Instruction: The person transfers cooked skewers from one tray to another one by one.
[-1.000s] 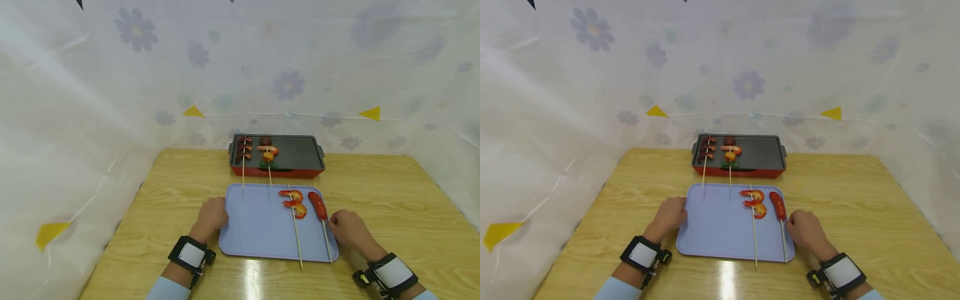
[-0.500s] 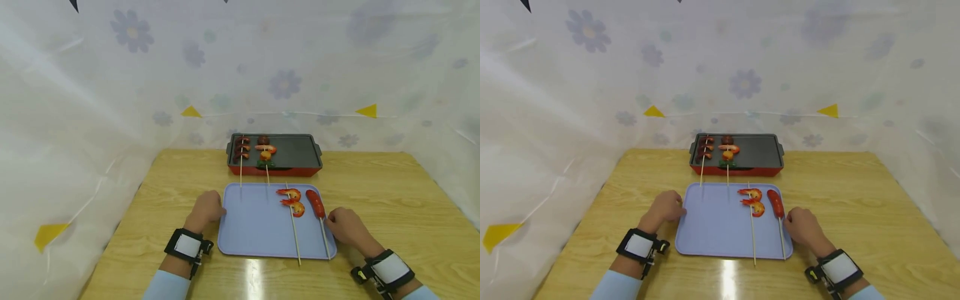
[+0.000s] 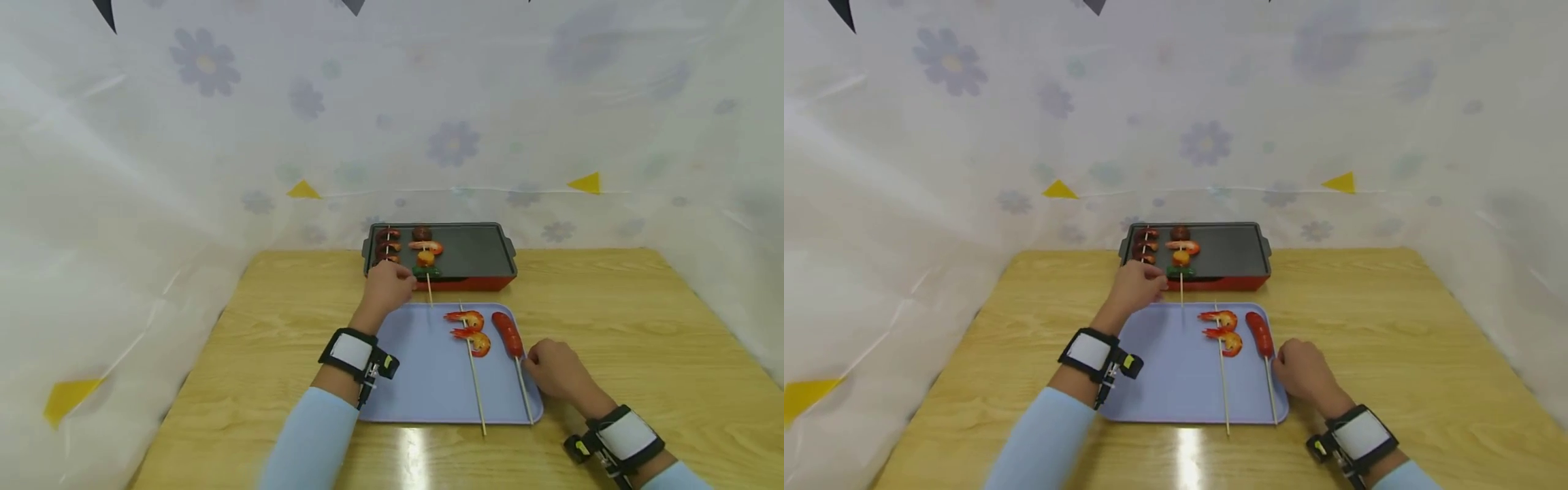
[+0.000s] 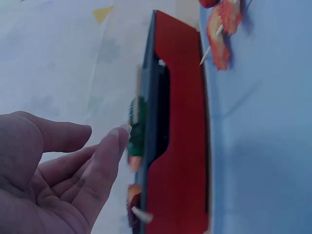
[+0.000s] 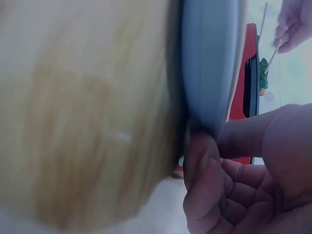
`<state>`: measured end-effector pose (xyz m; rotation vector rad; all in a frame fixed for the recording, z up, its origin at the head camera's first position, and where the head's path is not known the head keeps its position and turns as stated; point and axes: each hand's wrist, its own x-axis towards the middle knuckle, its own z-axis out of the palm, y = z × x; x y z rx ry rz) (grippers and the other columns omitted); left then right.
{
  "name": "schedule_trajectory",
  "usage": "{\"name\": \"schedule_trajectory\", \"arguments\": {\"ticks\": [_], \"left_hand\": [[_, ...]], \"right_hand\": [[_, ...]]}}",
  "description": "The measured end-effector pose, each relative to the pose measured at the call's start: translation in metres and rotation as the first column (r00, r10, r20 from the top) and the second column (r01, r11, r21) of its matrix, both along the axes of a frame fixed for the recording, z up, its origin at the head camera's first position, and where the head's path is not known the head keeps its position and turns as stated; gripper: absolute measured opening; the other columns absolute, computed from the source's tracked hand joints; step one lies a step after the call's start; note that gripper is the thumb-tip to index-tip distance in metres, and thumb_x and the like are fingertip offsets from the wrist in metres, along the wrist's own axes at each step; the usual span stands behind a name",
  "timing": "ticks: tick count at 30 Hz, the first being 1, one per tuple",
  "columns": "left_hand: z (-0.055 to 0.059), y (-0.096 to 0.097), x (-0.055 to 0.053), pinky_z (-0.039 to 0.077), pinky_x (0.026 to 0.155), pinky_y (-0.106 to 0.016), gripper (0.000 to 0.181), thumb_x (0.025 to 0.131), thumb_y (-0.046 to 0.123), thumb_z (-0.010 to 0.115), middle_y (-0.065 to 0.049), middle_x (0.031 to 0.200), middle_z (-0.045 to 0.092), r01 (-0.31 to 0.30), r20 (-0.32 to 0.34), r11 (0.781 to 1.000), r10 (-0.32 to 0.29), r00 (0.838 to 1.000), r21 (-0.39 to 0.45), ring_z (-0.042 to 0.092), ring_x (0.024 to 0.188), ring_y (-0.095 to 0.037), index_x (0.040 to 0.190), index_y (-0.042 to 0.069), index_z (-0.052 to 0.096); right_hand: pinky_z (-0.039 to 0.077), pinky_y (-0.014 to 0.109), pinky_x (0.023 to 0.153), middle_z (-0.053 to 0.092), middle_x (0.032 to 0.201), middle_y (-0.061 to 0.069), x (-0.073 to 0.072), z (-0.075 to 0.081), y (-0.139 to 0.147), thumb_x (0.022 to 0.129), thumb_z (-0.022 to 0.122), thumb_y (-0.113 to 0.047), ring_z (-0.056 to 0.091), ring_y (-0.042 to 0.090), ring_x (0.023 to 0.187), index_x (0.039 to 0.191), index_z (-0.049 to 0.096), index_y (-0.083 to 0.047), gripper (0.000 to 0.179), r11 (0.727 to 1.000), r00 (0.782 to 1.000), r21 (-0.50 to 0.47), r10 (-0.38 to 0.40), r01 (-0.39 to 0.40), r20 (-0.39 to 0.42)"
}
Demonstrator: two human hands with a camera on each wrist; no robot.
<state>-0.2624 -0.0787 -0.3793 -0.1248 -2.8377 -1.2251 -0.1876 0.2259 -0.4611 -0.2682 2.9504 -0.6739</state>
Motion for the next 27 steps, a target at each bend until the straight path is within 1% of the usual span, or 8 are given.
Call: {"name": "schedule_trajectory", "arguments": {"ticks": [3,6,10,12,17,22,24,27], "left_hand": [[-0.009,0.012,-0.008,0.023,0.046,-0.025,0.042,0.093,0.02,0.059,0.003,0.048,0.043,0.005,0.03,0.999,-0.004,1.0,-0.038,0.033,0.044,-0.011,0.053,0.01,0.058],[-0.014,0.021,-0.012,0.025,0.046,-0.025,0.044,0.092,0.023,0.061,0.004,0.045,0.043,-0.013,0.062,1.0,0.015,0.998,-0.026,0.037,0.044,-0.012,0.05,0.011,0.059],[-0.018,0.027,-0.013,0.043,0.057,-0.028,0.028,0.09,0.022,0.065,0.0,0.056,0.065,-0.05,0.114,0.998,0.045,0.993,0.039,0.059,0.061,-0.015,0.07,0.006,0.077],[-0.02,0.028,-0.013,0.047,0.062,-0.029,0.022,0.088,0.019,0.066,-0.004,0.062,0.07,-0.064,0.142,0.994,0.051,0.989,0.086,0.063,0.067,-0.017,0.079,0.003,0.079],[-0.024,0.029,-0.015,0.052,0.064,-0.03,0.019,0.087,0.013,0.065,-0.006,0.066,0.07,-0.091,0.19,0.97,0.048,0.981,0.224,0.064,0.064,-0.015,0.086,-0.001,0.078],[-0.025,0.025,-0.017,0.058,0.065,-0.029,0.021,0.089,0.008,0.063,-0.009,0.078,0.07,-0.117,0.257,0.92,0.019,0.966,0.373,0.063,0.062,-0.012,0.097,-0.007,0.074],[-0.023,0.024,-0.017,0.058,0.064,-0.027,0.021,0.09,0.007,0.063,-0.013,0.083,0.072,-0.128,0.271,0.904,0.014,0.963,0.409,0.064,0.063,-0.012,0.1,-0.008,0.073],[-0.02,0.022,-0.018,0.056,0.062,-0.024,0.023,0.091,0.007,0.062,-0.016,0.091,0.073,-0.132,0.279,0.892,0.007,0.96,0.432,0.064,0.066,-0.012,0.103,-0.009,0.072]], "right_hand": [[0.034,0.028,0.045,0.041,0.05,-0.003,0.002,0.001,-0.001,0.087,0.06,-0.012,0.043,0.013,0.046,0.057,0.05,-0.01,0.032,1.0,1.0,-0.006,-0.018,0.018,0.01],[0.034,0.028,0.045,0.042,0.051,-0.002,0.003,0.001,-0.002,0.087,0.06,-0.012,0.043,0.013,0.047,0.059,0.053,-0.01,0.03,1.0,1.0,-0.01,-0.023,0.023,0.003],[0.035,0.028,0.045,0.043,0.051,-0.002,0.002,0.0,-0.003,0.088,0.059,-0.012,0.044,0.013,0.047,0.06,0.055,-0.009,0.028,1.0,1.0,-0.011,-0.026,0.026,0.005],[0.035,0.027,0.044,0.043,0.051,-0.002,0.001,0.0,-0.004,0.087,0.06,-0.012,0.044,0.013,0.047,0.059,0.055,-0.009,0.028,0.999,0.999,-0.008,-0.031,0.031,0.013],[0.035,0.027,0.045,0.045,0.052,-0.001,-0.001,0.001,-0.004,0.087,0.06,-0.012,0.045,0.013,0.048,0.062,0.057,-0.008,0.025,0.999,0.999,-0.001,-0.037,0.037,0.015],[0.035,0.027,0.044,0.044,0.05,-0.002,-0.003,0.0,-0.005,0.086,0.06,-0.012,0.044,0.013,0.046,0.06,0.056,-0.009,0.026,1.0,1.0,-0.008,-0.027,0.027,0.005],[0.035,0.027,0.044,0.043,0.05,-0.003,-0.004,0.0,-0.005,0.086,0.06,-0.011,0.044,0.013,0.046,0.059,0.055,-0.009,0.027,1.0,1.0,-0.01,-0.025,0.025,-0.009],[0.034,0.027,0.044,0.042,0.049,-0.003,-0.005,0.001,-0.004,0.085,0.06,-0.011,0.043,0.012,0.045,0.058,0.054,-0.01,0.028,1.0,0.999,-0.006,-0.022,0.022,-0.025]]}}
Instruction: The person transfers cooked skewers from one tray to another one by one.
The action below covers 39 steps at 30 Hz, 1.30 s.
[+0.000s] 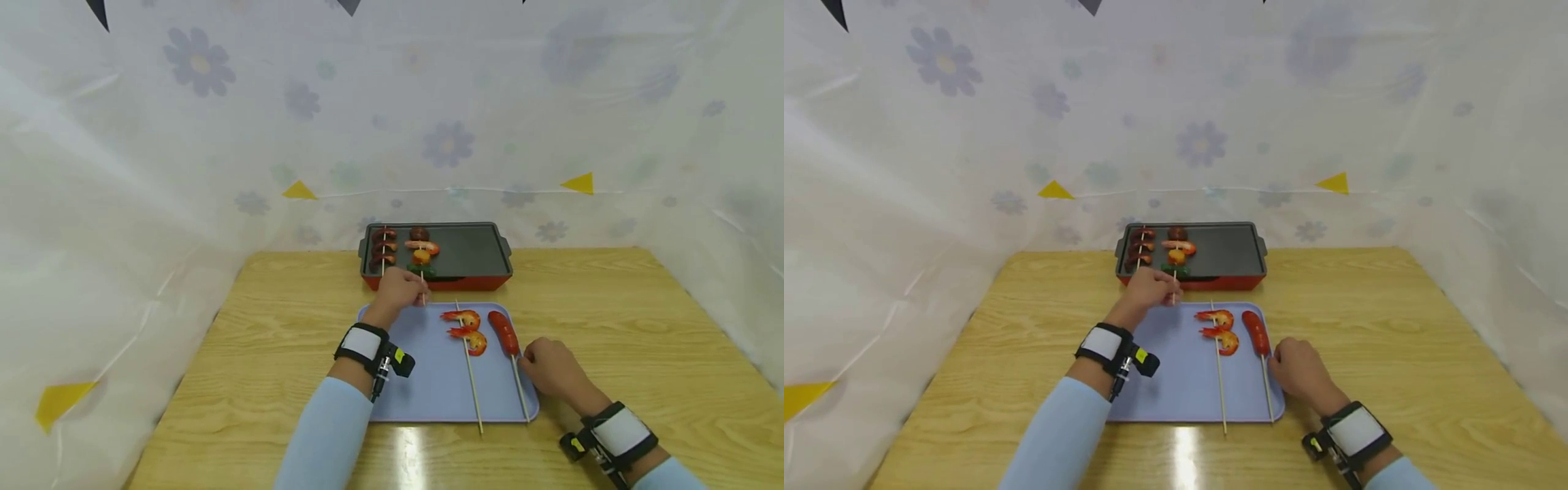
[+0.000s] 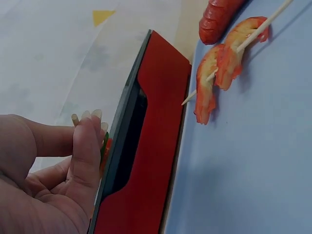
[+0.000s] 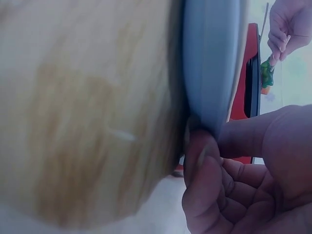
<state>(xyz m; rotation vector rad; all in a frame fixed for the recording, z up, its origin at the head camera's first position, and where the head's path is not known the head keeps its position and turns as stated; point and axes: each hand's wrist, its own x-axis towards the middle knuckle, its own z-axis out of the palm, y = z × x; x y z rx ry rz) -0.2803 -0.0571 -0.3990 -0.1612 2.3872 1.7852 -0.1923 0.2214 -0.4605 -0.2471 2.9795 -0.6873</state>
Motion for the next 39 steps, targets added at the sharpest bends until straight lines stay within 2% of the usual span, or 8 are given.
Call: {"name": "schedule_trajectory", "arguments": {"ticks": [6,10,15,19,23,28,33,39], "left_hand": [[0.006,-0.001,0.005,0.056,0.062,-0.022,0.028,0.094,0.005,0.059,-0.022,0.102,0.073,0.035,0.013,0.997,-0.036,0.999,0.065,0.068,0.075,-0.016,0.114,-0.012,0.067],[0.015,-0.001,0.014,0.056,0.064,-0.023,0.03,0.095,0.007,0.059,-0.022,0.104,0.072,0.055,-0.006,0.994,-0.055,0.998,0.095,0.071,0.082,-0.02,0.118,-0.011,0.066],[0.026,-0.004,0.035,0.06,0.071,-0.03,0.028,0.095,0.011,0.06,-0.016,0.096,0.073,0.056,-0.042,0.998,-0.055,0.998,0.035,0.071,0.079,-0.019,0.115,-0.007,0.069],[0.03,-0.011,0.057,0.06,0.068,-0.031,0.026,0.094,0.011,0.061,-0.016,0.092,0.074,0.061,-0.071,0.998,-0.06,0.996,0.007,0.07,0.069,-0.016,0.111,-0.006,0.069],[0.029,-0.018,0.08,0.059,0.063,-0.027,0.025,0.093,0.008,0.061,-0.02,0.093,0.073,0.081,-0.083,0.996,-0.077,0.994,0.044,0.069,0.065,-0.013,0.11,-0.009,0.068],[0.023,-0.024,0.106,0.058,0.059,-0.023,0.023,0.093,0.005,0.059,-0.025,0.094,0.071,0.083,-0.071,0.993,-0.076,0.995,0.088,0.069,0.064,-0.012,0.108,-0.011,0.065],[0.018,-0.026,0.126,0.058,0.06,-0.024,0.023,0.093,0.008,0.058,-0.02,0.092,0.072,0.09,-0.058,0.992,-0.085,0.995,0.091,0.07,0.066,-0.013,0.107,-0.01,0.064],[0.009,-0.024,0.144,0.056,0.058,-0.021,0.024,0.092,0.006,0.058,-0.017,0.089,0.07,0.139,-0.056,0.98,-0.132,0.99,0.144,0.07,0.068,-0.015,0.109,-0.011,0.062]], "right_hand": [[0.033,0.027,0.044,0.04,0.049,-0.004,0.0,0.0,0.0,0.086,0.06,-0.011,0.042,0.012,0.045,0.057,0.052,-0.01,0.03,1.0,1.0,0.0,-0.003,0.003,0.015],[0.034,0.028,0.045,0.043,0.05,-0.003,0.0,0.0,0.0,0.086,0.061,-0.011,0.043,0.013,0.047,0.06,0.056,-0.009,0.026,1.0,1.0,0.001,-0.003,0.003,0.014],[0.035,0.028,0.045,0.044,0.051,-0.002,0.002,0.0,-0.002,0.086,0.061,-0.012,0.044,0.013,0.047,0.061,0.057,-0.009,0.026,1.0,1.0,0.0,-0.003,0.003,0.023],[0.035,0.028,0.045,0.043,0.051,-0.003,0.003,0.0,-0.004,0.087,0.06,-0.012,0.043,0.013,0.047,0.06,0.055,-0.009,0.028,1.0,1.0,0.003,0.01,-0.011,0.024],[0.034,0.028,0.045,0.042,0.05,-0.004,0.004,0.002,-0.004,0.087,0.059,-0.014,0.043,0.013,0.046,0.057,0.053,-0.01,0.031,1.0,0.999,0.007,0.015,-0.015,0.036],[0.034,0.027,0.046,0.043,0.05,-0.004,0.003,0.002,-0.003,0.088,0.058,-0.015,0.043,0.012,0.046,0.058,0.054,-0.011,0.031,1.0,0.997,-0.004,0.03,-0.03,0.065],[0.035,0.028,0.046,0.045,0.051,-0.003,0.002,0.0,-0.001,0.089,0.058,-0.015,0.044,0.013,0.047,0.061,0.058,-0.01,0.029,0.999,0.995,-0.022,0.03,-0.028,0.095],[0.035,0.027,0.046,0.045,0.051,-0.003,0.003,0.001,-0.001,0.089,0.058,-0.016,0.044,0.012,0.048,0.06,0.057,-0.011,0.029,1.0,0.995,-0.014,0.016,-0.014,0.098]]}}
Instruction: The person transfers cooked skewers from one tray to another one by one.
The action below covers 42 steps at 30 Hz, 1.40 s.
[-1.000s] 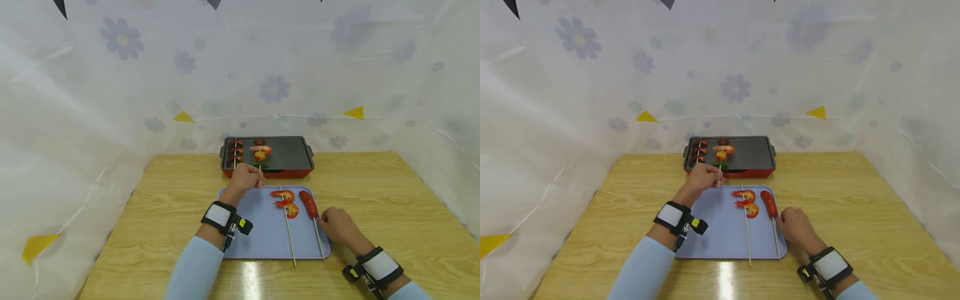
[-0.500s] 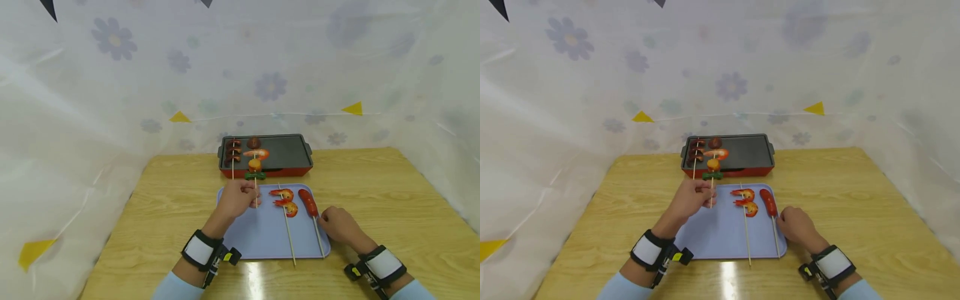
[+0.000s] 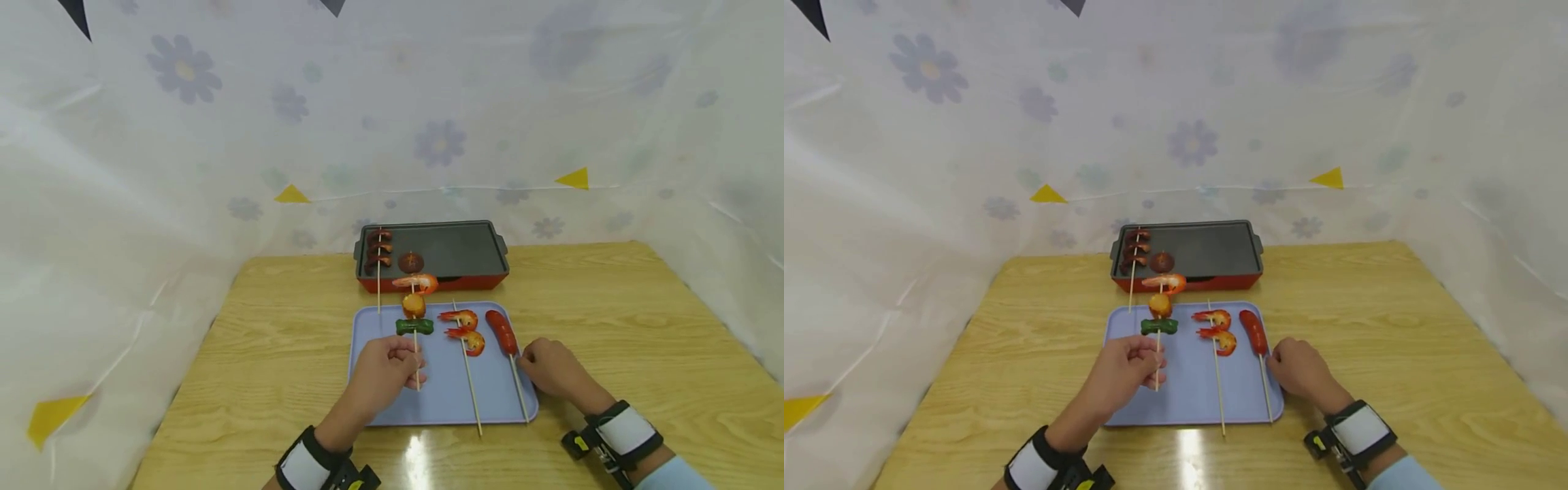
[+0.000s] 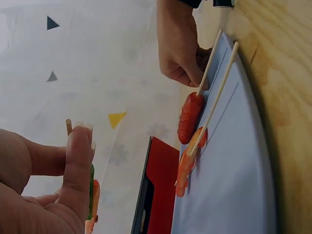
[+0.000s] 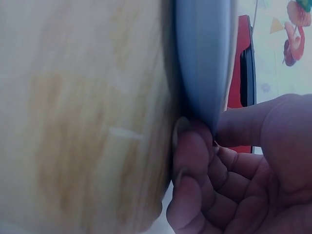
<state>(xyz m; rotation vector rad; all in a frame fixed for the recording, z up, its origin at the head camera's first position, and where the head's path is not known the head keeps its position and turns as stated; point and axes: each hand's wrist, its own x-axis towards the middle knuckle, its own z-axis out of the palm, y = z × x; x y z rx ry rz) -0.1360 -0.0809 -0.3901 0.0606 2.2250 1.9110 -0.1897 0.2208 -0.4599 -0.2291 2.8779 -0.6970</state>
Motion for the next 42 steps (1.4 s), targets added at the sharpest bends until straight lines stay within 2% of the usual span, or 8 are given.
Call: {"name": "schedule_trajectory", "arguments": {"ticks": [5,8,17,25,34,42], "left_hand": [[-0.014,0.003,0.012,0.055,0.057,-0.018,0.021,0.092,0.002,0.056,-0.017,0.087,0.068,0.045,0.013,0.998,-0.045,0.999,0.034,0.07,0.067,-0.017,0.105,-0.014,0.06],[-0.024,0.004,0.016,0.053,0.056,-0.016,0.018,0.091,0.0,0.055,-0.015,0.085,0.067,0.047,0.038,0.998,-0.049,0.998,0.048,0.07,0.066,-0.016,0.103,-0.013,0.06],[-0.05,0.006,0.02,0.053,0.054,-0.017,0.017,0.091,0.0,0.055,-0.011,0.08,0.066,0.036,0.066,0.997,-0.041,0.997,0.072,0.067,0.063,-0.014,0.1,-0.013,0.061],[-0.06,0.007,0.019,0.053,0.053,-0.017,0.017,0.089,-0.002,0.055,-0.017,0.082,0.068,0.039,0.082,0.998,-0.043,0.996,0.056,0.065,0.062,-0.013,0.1,-0.014,0.061],[-0.071,0.009,0.021,0.051,0.051,-0.017,0.018,0.087,0.001,0.06,-0.008,0.074,0.065,0.025,0.082,0.999,-0.029,0.996,0.045,0.065,0.059,-0.012,0.099,-0.012,0.062],[-0.072,0.012,0.019,0.052,0.051,-0.019,0.017,0.085,0.004,0.065,-0.011,0.073,0.068,0.029,0.015,0.999,-0.028,0.999,-0.039,0.064,0.056,-0.011,0.095,-0.01,0.067]], "right_hand": [[0.035,0.028,0.047,0.045,0.051,-0.003,0.002,0.002,0.0,0.09,0.058,-0.016,0.044,0.013,0.048,0.06,0.056,-0.01,0.03,1.0,1.0,-0.009,-0.001,0.001,-0.004],[0.035,0.028,0.046,0.045,0.051,-0.003,0.002,0.004,0.0,0.09,0.058,-0.015,0.045,0.013,0.048,0.06,0.056,-0.01,0.03,1.0,1.0,-0.015,-0.004,0.004,-0.003],[0.033,0.027,0.046,0.042,0.05,-0.004,0.001,0.002,-0.001,0.089,0.058,-0.016,0.043,0.013,0.046,0.057,0.053,-0.011,0.033,1.0,1.0,-0.009,0.0,-0.001,-0.019],[0.034,0.028,0.046,0.042,0.05,-0.004,0.0,0.001,-0.001,0.089,0.059,-0.016,0.043,0.012,0.046,0.058,0.055,-0.011,0.031,1.0,1.0,-0.003,0.006,-0.006,-0.026],[0.035,0.028,0.046,0.045,0.051,-0.003,0.0,0.001,-0.001,0.089,0.058,-0.015,0.044,0.013,0.047,0.062,0.059,-0.01,0.028,1.0,1.0,-0.009,0.005,-0.005,-0.003],[0.034,0.028,0.046,0.044,0.051,-0.003,0.0,0.002,-0.001,0.089,0.058,-0.016,0.044,0.013,0.047,0.061,0.058,-0.01,0.029,1.0,1.0,0.0,0.005,-0.005,-0.001]]}}
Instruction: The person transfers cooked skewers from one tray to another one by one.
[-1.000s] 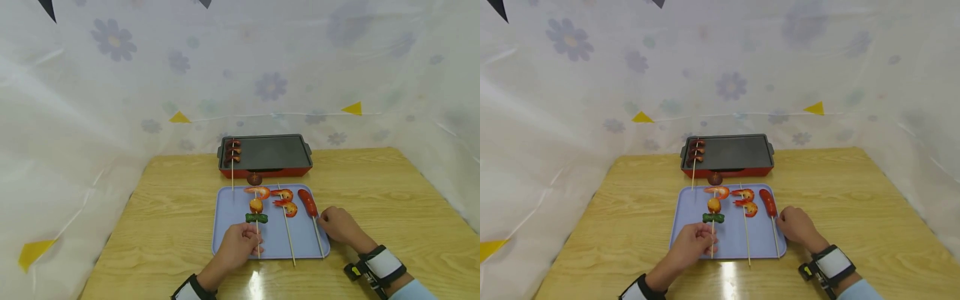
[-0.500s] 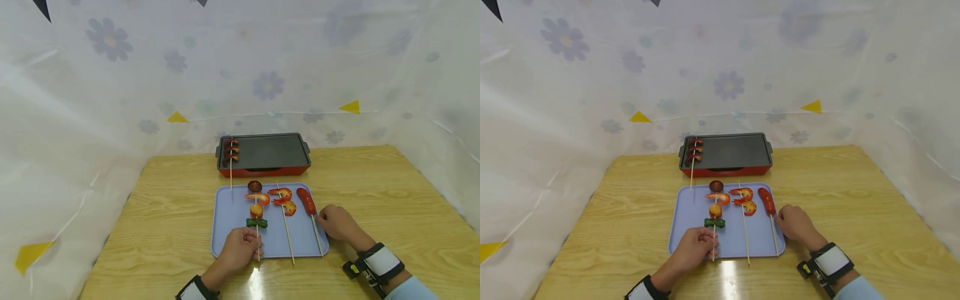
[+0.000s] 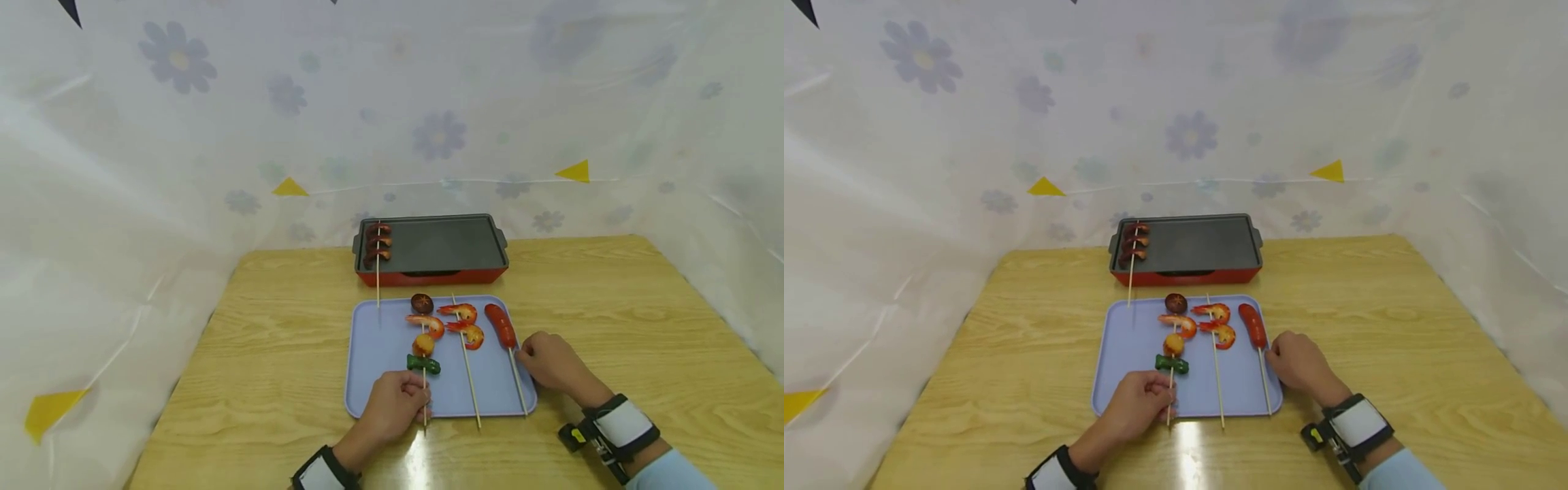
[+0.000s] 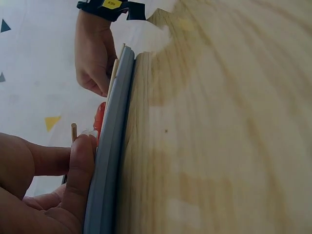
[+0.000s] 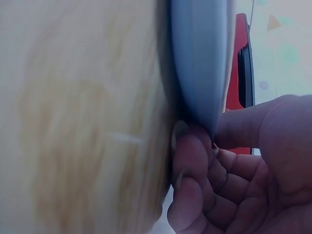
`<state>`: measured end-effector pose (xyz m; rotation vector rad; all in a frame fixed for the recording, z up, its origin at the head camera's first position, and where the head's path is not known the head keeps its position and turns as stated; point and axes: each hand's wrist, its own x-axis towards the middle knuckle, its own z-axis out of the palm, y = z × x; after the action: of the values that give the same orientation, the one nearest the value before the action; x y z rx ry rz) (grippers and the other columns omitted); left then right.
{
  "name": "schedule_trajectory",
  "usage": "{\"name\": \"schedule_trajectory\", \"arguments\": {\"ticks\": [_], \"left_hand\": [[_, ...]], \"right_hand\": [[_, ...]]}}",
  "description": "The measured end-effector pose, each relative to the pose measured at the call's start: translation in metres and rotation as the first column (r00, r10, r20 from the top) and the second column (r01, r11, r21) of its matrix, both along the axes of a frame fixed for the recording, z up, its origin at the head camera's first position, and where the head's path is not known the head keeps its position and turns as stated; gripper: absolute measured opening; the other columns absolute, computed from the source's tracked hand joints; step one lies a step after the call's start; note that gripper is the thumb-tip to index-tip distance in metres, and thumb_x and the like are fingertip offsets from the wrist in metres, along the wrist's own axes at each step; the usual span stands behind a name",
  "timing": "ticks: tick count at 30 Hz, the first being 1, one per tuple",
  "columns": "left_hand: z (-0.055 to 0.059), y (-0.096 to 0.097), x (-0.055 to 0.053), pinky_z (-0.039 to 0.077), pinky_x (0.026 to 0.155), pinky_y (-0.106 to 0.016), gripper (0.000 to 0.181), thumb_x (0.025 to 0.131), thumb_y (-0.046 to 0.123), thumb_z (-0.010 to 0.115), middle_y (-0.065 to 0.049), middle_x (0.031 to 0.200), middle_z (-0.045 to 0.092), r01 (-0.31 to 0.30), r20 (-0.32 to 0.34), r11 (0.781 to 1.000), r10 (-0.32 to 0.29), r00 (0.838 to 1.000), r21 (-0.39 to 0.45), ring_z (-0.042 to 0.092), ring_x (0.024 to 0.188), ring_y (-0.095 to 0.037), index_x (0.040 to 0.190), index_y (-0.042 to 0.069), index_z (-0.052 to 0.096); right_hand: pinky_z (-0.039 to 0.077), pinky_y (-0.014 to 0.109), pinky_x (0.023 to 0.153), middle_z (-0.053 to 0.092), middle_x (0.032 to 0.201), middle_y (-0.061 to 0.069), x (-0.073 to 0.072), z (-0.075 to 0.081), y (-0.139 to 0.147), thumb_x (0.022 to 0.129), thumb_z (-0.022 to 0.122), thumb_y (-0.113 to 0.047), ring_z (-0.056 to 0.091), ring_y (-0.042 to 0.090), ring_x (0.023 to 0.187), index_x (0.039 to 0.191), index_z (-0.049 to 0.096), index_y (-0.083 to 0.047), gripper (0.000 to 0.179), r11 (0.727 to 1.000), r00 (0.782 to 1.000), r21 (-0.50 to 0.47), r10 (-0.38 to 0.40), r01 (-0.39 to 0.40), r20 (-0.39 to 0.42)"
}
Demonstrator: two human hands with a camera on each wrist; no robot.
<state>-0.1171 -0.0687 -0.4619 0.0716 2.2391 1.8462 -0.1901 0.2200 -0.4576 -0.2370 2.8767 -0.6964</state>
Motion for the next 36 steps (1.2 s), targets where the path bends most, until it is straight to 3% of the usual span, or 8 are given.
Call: {"name": "schedule_trajectory", "arguments": {"ticks": [10,20,31,36], "left_hand": [[-0.001,-0.005,-0.009,0.047,0.05,-0.018,0.01,0.082,0.006,0.071,-0.007,0.067,0.071,0.03,-0.093,0.979,-0.05,0.994,-0.202,0.058,0.052,-0.005,0.087,-0.003,0.073],[-0.002,-0.007,-0.011,0.049,0.051,-0.021,0.01,0.08,0.007,0.072,-0.008,0.069,0.072,0.008,-0.07,0.97,-0.025,0.997,-0.243,0.059,0.053,-0.006,0.085,-0.002,0.073],[0.003,-0.004,-0.013,0.043,0.048,-0.022,0.009,0.082,0.011,0.074,-0.004,0.068,0.072,0.038,0.01,0.969,-0.036,0.999,-0.245,0.057,0.049,-0.008,0.085,0.002,0.074],[0.004,-0.005,-0.014,0.042,0.047,-0.022,0.011,0.081,0.013,0.075,-0.004,0.066,0.071,0.053,0.013,0.967,-0.052,0.999,-0.25,0.057,0.048,-0.008,0.084,0.003,0.074]], "right_hand": [[0.035,0.028,0.047,0.045,0.052,-0.003,0.0,-0.001,0.0,0.09,0.058,-0.016,0.045,0.014,0.048,0.063,0.059,-0.009,0.028,1.0,1.0,-0.011,-0.008,0.008,0.018],[0.034,0.028,0.046,0.043,0.051,-0.003,0.0,0.0,0.001,0.09,0.057,-0.015,0.044,0.013,0.047,0.061,0.058,-0.01,0.03,1.0,1.0,-0.017,-0.004,0.004,0.001],[0.033,0.027,0.046,0.041,0.049,-0.005,0.0,0.001,0.001,0.089,0.057,-0.015,0.043,0.013,0.046,0.057,0.055,-0.011,0.032,1.0,0.999,-0.025,0.011,-0.012,-0.047],[0.033,0.027,0.046,0.041,0.05,-0.005,0.0,0.001,0.001,0.089,0.057,-0.016,0.043,0.013,0.046,0.057,0.055,-0.011,0.032,1.0,0.999,-0.023,0.013,-0.013,-0.035]]}}
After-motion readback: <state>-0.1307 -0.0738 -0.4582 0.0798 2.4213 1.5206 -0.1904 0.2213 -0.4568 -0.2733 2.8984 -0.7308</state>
